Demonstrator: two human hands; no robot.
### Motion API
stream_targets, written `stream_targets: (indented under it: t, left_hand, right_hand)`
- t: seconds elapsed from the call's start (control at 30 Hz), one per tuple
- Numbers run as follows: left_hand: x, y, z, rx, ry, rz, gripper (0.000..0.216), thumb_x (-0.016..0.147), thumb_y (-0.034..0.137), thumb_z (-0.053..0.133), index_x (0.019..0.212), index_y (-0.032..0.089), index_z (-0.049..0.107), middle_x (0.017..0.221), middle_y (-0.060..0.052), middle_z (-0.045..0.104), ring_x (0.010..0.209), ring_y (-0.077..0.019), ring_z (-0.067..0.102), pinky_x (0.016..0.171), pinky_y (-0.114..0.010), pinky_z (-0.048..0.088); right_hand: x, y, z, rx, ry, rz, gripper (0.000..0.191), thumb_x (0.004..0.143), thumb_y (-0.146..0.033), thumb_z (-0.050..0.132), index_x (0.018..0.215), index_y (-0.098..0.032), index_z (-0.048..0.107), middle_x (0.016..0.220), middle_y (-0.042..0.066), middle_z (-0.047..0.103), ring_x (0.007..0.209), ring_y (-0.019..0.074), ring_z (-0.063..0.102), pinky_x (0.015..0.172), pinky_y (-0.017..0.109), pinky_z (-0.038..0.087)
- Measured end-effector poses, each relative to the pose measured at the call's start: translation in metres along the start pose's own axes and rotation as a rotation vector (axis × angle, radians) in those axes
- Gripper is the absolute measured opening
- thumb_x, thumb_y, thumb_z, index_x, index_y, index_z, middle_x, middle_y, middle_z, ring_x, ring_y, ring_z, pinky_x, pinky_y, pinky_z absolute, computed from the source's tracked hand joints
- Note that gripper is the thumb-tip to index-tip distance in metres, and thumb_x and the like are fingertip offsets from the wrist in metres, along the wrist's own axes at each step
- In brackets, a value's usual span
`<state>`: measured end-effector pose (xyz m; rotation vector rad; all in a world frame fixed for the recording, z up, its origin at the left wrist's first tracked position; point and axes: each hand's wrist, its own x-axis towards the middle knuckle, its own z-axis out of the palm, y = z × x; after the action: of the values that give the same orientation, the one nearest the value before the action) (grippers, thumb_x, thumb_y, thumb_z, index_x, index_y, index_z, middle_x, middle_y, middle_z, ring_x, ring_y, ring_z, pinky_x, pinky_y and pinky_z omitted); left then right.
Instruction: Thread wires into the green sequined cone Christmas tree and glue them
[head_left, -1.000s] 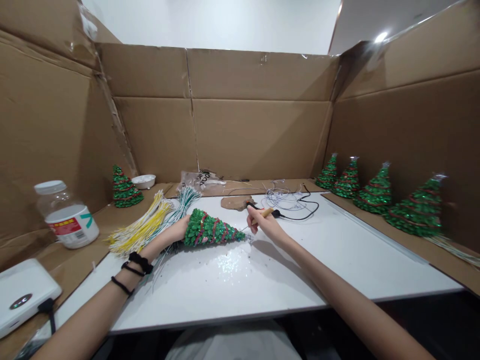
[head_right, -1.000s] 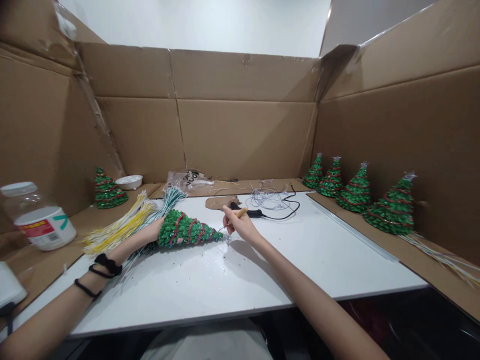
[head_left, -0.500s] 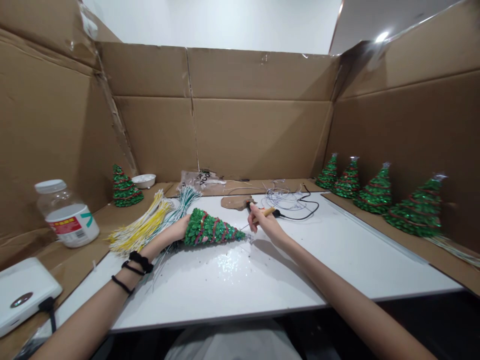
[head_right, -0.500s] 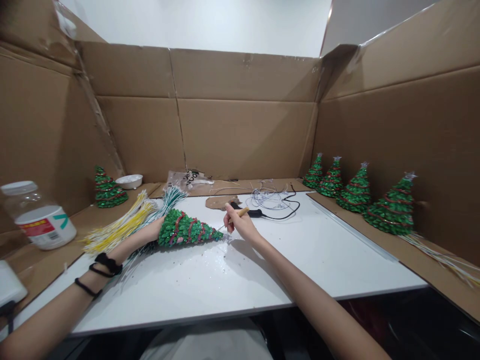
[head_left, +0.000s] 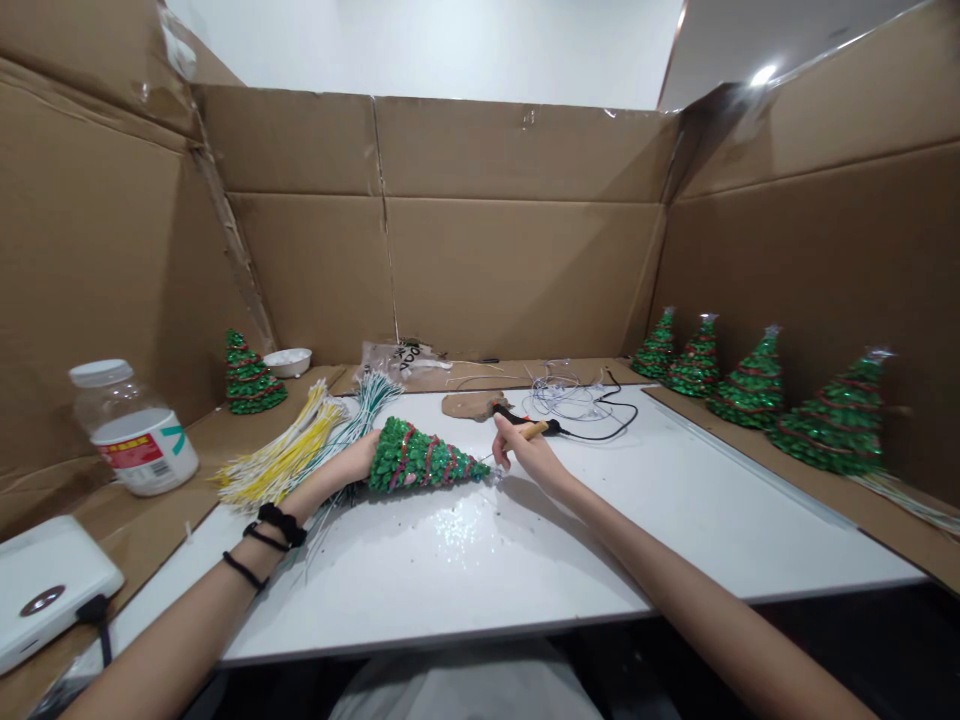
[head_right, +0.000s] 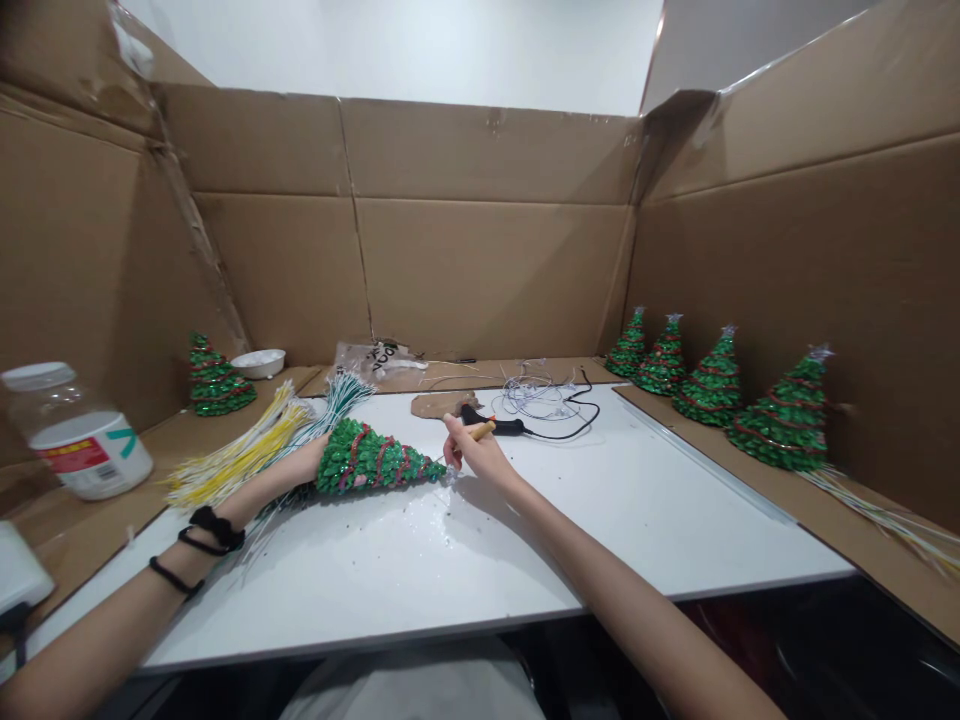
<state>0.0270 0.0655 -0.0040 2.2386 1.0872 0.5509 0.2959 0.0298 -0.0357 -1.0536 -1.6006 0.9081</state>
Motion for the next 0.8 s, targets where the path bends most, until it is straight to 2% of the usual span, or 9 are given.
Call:
stream_targets:
  t: [0.23, 0.47, 0.67, 0.8]
  left_hand:
    - [0.001, 0.005, 0.002, -0.020, -0.024, 0.028, 0.049, 0.063, 0.051, 0.062, 0.091, 0.011, 0.065, 0.080, -0.006, 0.070, 0.089, -0.0236, 0.057, 0.082, -0.031, 0.048]
    - [0.002, 0.002, 0.001, 0.020, 0.027, 0.014, 0.051, 0.059, 0.053, 0.062, 0.088, 0.012, 0.065, 0.079, -0.006, 0.070, 0.091, -0.0250, 0.056, 0.087, -0.034, 0.046]
    - [0.004, -0.003, 0.005, -0.041, 0.009, 0.040, 0.046, 0.065, 0.049, 0.061, 0.089, 0.011, 0.066, 0.078, -0.005, 0.070, 0.086, -0.0225, 0.057, 0.084, -0.034, 0.048]
    - [0.003, 0.000, 0.007, -0.041, -0.003, 0.056, 0.045, 0.060, 0.046, 0.067, 0.090, 0.012, 0.066, 0.080, -0.005, 0.070, 0.087, -0.0226, 0.057, 0.084, -0.034, 0.048]
  right_hand:
    - [0.000, -0.001, 0.012, 0.163, -0.049, -0.018, 0.064, 0.083, -0.065, 0.034, 0.036, -0.021, 0.033, 0.038, -0.002, 0.035, 0.046, 0.0128, 0.047, 0.060, 0.028, 0.043]
    - [0.001, 0.003, 0.017, 0.217, -0.079, -0.017, 0.061, 0.083, -0.063, 0.035, 0.038, -0.022, 0.032, 0.035, -0.005, 0.030, 0.041, 0.0120, 0.047, 0.060, 0.029, 0.042]
    - [-0.005, -0.001, 0.022, 0.195, -0.030, -0.017, 0.057, 0.084, -0.060, 0.037, 0.042, -0.022, 0.032, 0.038, -0.005, 0.034, 0.043, 0.0111, 0.044, 0.063, 0.029, 0.041]
    - [-0.007, -0.003, 0.026, 0.196, -0.011, -0.003, 0.055, 0.082, -0.062, 0.038, 0.045, -0.022, 0.033, 0.040, -0.004, 0.040, 0.046, 0.0121, 0.046, 0.068, 0.031, 0.042]
